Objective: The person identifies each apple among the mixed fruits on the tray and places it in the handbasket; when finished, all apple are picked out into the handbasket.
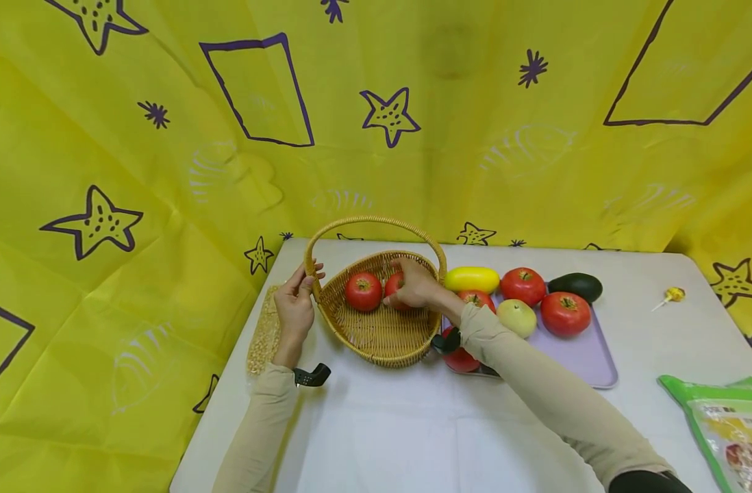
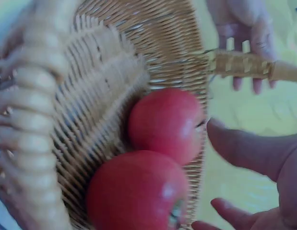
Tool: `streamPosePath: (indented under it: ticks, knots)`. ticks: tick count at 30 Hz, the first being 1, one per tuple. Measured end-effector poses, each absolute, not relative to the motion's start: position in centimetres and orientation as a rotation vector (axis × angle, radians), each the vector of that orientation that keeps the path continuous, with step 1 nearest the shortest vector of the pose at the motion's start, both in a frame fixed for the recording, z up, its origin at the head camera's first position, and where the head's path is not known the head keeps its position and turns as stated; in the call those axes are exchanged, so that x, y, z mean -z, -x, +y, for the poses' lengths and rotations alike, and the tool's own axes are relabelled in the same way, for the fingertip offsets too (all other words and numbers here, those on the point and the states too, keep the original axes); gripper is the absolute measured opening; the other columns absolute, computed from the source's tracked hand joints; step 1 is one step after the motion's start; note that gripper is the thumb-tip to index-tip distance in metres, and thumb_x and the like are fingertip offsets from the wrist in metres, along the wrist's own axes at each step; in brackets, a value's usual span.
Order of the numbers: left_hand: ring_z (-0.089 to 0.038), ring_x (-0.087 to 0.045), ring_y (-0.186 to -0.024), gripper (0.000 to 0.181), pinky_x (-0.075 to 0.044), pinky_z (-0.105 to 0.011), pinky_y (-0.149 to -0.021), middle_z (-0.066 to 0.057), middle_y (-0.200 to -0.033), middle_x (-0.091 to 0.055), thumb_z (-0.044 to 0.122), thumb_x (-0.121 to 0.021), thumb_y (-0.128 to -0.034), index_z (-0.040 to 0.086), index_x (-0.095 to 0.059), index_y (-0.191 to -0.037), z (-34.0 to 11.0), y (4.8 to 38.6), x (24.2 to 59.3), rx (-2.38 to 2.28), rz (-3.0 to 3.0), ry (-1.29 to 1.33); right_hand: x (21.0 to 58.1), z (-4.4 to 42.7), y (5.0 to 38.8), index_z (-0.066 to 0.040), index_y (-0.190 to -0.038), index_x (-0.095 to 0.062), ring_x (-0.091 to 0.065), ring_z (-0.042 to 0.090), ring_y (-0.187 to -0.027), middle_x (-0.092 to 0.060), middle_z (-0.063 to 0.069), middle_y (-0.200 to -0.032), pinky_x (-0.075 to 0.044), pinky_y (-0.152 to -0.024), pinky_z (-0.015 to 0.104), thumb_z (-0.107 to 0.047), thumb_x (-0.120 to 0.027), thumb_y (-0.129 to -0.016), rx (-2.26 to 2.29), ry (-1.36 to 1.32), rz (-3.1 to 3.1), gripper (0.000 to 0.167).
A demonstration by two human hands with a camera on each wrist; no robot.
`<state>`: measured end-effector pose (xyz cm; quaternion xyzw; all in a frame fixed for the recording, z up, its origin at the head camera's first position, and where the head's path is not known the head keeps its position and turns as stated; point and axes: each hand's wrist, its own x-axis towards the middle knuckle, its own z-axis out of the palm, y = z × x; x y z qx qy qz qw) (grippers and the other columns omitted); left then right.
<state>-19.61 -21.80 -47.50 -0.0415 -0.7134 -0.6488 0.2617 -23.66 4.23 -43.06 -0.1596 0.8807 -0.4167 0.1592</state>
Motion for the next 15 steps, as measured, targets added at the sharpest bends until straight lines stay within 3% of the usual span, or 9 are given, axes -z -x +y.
streamPosePath:
  ticks: [6, 11, 15]
  knots:
    - [-0.043, -0.075, -0.107, 0.033, -0.061, -0.022, -0.097, -0.030, -0.123, -0.073, 0.003, -0.058, -0.1067, -0.003, -0.069, -0.138, -21.9, 19.5, 47.6, 1.736, -1.928, 0.122, 41.9, 6.2, 21.9, -0.004, -0.159, -0.042, -0.041, 0.047, -0.151, -0.043, 0.024, -0.163, -0.037, -0.125, 0.062, -0.024, -0.085, -0.091, 1.294, 0.713, 2.387, 0.083]
    - [-0.035, -0.077, -0.106, 0.033, -0.061, -0.022, -0.094, -0.030, -0.123, -0.074, 0.003, -0.059, -0.1064, -0.003, -0.069, -0.137, -21.9, 19.4, 47.5, 1.745, -1.924, 0.119, 41.6, 8.9, 20.0, -0.006, -0.156, -0.048, -0.042, 0.043, -0.153, -0.046, 0.019, -0.163, -0.035, -0.126, 0.062, -0.021, -0.082, -0.095, 1.518, 0.812, 2.185, 0.072]
    - [-0.038, -0.076, -0.107, 0.034, -0.061, -0.023, -0.096, -0.030, -0.124, -0.073, 0.004, -0.058, -0.1067, -0.003, -0.068, -0.138, -21.9, 19.5, 47.5, 1.760, -1.927, 0.115, 42.0, 11.5, 18.8, -0.007, -0.152, -0.053, -0.052, 0.042, -0.146, -0.055, 0.021, -0.155, -0.040, -0.123, 0.059, -0.018, -0.082, -0.095, 1.648, 0.840, 2.118, 0.064]
